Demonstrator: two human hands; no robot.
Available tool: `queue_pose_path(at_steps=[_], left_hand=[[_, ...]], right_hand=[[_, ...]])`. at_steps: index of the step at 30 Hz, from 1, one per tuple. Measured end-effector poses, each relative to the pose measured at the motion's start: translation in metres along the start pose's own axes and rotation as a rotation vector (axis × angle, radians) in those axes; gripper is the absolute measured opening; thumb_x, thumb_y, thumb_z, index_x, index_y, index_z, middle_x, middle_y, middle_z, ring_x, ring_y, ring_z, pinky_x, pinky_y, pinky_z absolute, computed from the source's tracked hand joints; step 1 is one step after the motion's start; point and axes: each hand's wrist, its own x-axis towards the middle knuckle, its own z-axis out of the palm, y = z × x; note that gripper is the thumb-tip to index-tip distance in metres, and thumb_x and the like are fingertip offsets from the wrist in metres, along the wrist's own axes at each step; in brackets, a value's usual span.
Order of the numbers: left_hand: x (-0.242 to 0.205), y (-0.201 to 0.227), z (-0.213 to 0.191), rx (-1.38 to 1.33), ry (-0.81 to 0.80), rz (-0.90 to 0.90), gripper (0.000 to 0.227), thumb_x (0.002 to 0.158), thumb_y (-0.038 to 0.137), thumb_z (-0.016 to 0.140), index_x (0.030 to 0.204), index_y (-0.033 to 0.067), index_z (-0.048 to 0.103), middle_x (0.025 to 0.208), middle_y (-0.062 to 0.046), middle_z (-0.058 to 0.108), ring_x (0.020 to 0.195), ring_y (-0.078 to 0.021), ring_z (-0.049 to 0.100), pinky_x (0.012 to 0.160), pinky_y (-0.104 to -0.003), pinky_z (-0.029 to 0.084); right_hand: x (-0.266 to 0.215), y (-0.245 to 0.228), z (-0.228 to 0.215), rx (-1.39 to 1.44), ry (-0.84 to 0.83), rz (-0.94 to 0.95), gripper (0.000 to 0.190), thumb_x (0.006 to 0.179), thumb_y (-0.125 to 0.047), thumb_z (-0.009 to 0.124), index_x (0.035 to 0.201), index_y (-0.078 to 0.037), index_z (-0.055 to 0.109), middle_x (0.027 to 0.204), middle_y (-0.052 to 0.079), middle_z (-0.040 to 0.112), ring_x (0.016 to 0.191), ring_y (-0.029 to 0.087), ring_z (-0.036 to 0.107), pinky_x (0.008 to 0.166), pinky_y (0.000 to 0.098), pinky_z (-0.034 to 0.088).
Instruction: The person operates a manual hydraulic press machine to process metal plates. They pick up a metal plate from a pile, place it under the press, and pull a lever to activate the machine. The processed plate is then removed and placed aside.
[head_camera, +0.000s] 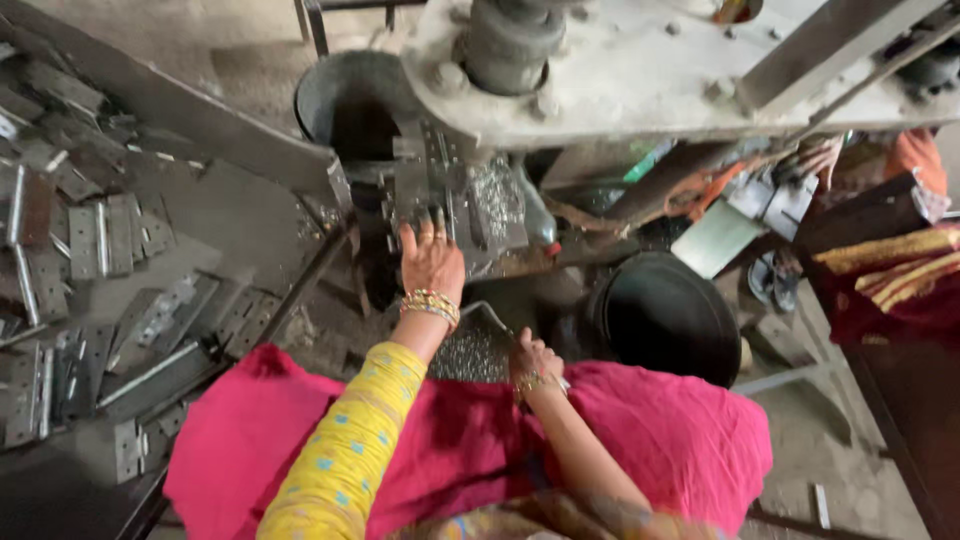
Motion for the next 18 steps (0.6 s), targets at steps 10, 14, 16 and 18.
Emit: queue_pose_path(at_steps=[10,14,16,18], left_hand=[[0.022,0.003,0.018,-0.024,0.168,-0.097,0.044,0.096,0.022,0.045,0.128,0.0063,0.071,0.157,-0.009,0.046,0.145,-0.0282,0.038,0.118,-0.058,0.014],[0.029,-0.006,-0.001,0.007,-0.153,-0.025,0.041,0.101,0.019,0.040,0.134,0.0113,0.063,0.167,-0.004,0.029,0.154,-0.0287,0.021,0.123,-0.060,0.003],[0.044,-0.005,-0.002,0.060,-0.150,-0.046,0.044,0.101,0.020,0.039,0.138,0.0110,0.060,0.167,-0.003,0.027,0.155,-0.0285,0.018,0.123,-0.059,0.002],[0.053,-0.001,0.008,0.101,-0.081,-0.086,0.047,0.103,0.020,0.040,0.144,0.0085,0.059,0.167,-0.005,0.031,0.156,-0.0276,0.020,0.124,-0.059,0.004]], right_hand=[[0.015,-0.008,0.019,-0.013,-0.064,0.014,0.062,0.095,-0.032,0.051,0.151,-0.018,0.027,0.135,0.020,0.056,0.117,0.034,0.061,0.091,0.0485,0.051],[0.007,0.001,-0.023,-0.025,0.109,-0.165,0.047,0.104,-0.029,0.047,0.147,-0.013,0.043,0.123,0.015,0.066,0.115,0.034,0.067,0.092,0.0463,0.056],[-0.001,0.009,-0.036,-0.123,0.383,-0.267,0.044,0.107,-0.030,0.046,0.148,-0.013,0.042,0.120,0.011,0.068,0.112,0.031,0.068,0.093,0.0471,0.056],[0.002,0.010,-0.018,-0.124,0.253,-0.227,0.054,0.101,-0.026,0.047,0.151,-0.009,0.038,0.115,0.014,0.067,0.104,0.031,0.069,0.083,0.0449,0.058]])
